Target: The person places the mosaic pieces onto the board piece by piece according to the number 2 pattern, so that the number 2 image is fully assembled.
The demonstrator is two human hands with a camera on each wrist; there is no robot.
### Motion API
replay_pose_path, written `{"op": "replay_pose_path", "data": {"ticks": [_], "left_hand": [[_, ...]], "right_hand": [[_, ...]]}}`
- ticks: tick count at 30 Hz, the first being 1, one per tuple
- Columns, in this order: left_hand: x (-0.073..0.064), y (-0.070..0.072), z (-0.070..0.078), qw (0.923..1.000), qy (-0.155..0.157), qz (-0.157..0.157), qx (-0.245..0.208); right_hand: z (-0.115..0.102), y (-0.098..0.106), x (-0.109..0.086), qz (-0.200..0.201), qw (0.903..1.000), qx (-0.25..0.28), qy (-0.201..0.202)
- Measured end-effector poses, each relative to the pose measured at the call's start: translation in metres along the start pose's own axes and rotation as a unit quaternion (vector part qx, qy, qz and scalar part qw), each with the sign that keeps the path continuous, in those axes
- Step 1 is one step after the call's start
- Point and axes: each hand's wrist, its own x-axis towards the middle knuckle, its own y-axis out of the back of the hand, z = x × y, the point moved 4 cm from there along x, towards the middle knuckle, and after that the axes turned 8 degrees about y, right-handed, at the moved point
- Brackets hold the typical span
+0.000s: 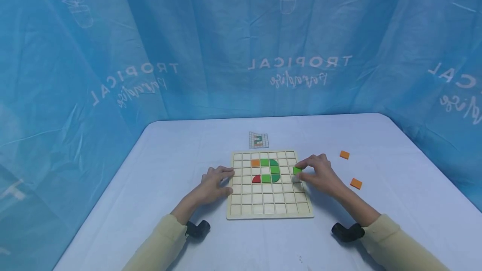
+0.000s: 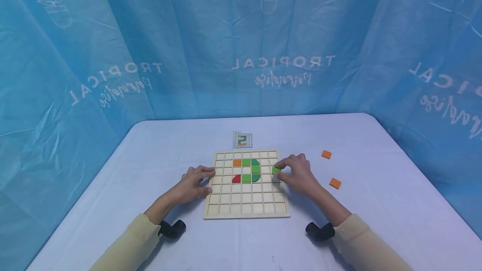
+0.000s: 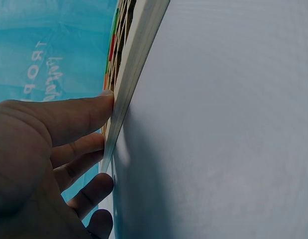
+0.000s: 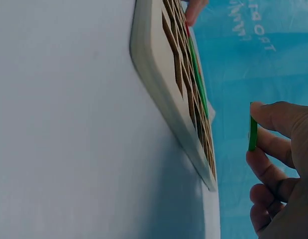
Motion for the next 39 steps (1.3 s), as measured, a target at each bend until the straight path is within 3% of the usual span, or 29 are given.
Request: {"op": "replay_pose_path", "data": {"ticks": [18,29,39], "left_hand": [[0.002,0.000,0.000,1.0000,-0.001,0.002,0.007],[0.001,0.000,0.000,0.9999,-0.008,0.006,0.001],[0.001,0.001,0.001,0.9998,-0.016,0.011,0.006]], "right_hand": [[-0.045,-0.036,0.017,-0.010,0.9966,0.016,0.080],[-0.061,-0.057,0.025,-0.037,0.9966,-0.025,0.069],[-0.072,-0.069,0.026,-0.048,0.9949,-0.023,0.085]]}}
